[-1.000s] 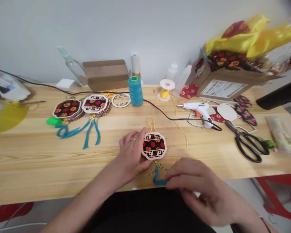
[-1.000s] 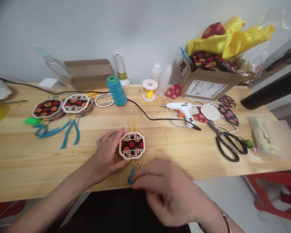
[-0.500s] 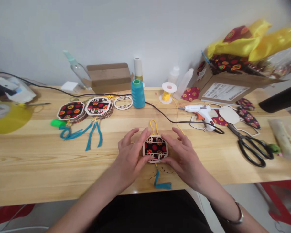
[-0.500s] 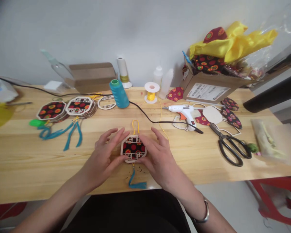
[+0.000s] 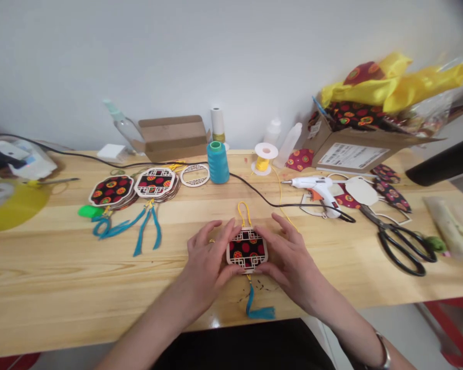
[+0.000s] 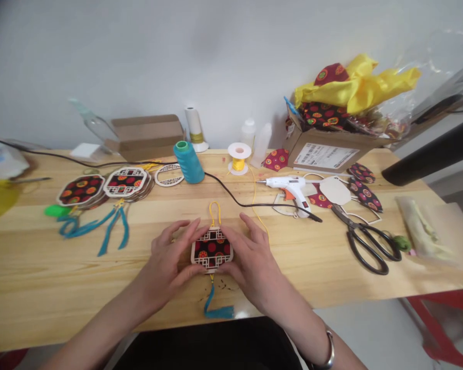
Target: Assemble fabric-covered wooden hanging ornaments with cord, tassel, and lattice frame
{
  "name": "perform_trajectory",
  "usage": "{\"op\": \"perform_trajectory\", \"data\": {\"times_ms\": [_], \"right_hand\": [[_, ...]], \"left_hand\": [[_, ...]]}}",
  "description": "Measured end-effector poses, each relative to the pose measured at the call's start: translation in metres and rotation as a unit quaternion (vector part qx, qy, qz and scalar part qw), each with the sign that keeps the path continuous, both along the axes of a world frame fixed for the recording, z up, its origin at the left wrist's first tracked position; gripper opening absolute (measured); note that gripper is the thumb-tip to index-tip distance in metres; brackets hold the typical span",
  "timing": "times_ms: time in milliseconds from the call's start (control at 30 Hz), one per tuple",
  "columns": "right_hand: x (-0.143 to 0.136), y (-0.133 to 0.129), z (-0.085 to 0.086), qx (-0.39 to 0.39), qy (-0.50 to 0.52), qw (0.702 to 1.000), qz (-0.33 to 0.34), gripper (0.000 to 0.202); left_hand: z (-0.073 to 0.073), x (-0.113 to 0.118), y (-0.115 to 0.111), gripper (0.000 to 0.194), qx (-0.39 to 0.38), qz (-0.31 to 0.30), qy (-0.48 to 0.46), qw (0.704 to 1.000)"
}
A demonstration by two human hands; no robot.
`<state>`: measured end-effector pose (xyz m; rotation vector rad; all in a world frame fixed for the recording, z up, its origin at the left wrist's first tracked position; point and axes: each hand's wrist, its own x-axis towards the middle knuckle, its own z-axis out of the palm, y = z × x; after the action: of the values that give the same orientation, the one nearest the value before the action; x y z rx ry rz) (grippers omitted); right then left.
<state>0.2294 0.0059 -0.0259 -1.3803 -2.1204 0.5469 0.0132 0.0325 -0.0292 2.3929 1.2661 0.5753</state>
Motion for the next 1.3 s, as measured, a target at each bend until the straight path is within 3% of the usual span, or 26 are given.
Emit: {"op": "perform_trajectory", "data": {"times_ms": [467,933,1100,1300], "right_hand": [[0.001,-0.002,-0.003,-0.014,-0.012,1.000,-0.007,0.066],[0.001,-0.004,0.002,-0.028,0.006,1.000,0.012,0.060],[0.001,-0.004,0.000,-0.035,0.021,0.999,0.006,0.061],[0.000,-0.003,0.005,-0.024,0.044,0.999,0.016,0.060]], "left_hand": [[0.002,0.002,0.000,0.108,0.019,0.001,0.016,1.000],[0.002,0.002,-0.002,0.070,0.008,0.015,0.007,1.000],[0.005,0.001,-0.005,0.063,-0.005,0.018,-0.015,1.000],[0.007,0.001,-0.011,0.064,0.017,0.071,-0.016,0.997]]}}
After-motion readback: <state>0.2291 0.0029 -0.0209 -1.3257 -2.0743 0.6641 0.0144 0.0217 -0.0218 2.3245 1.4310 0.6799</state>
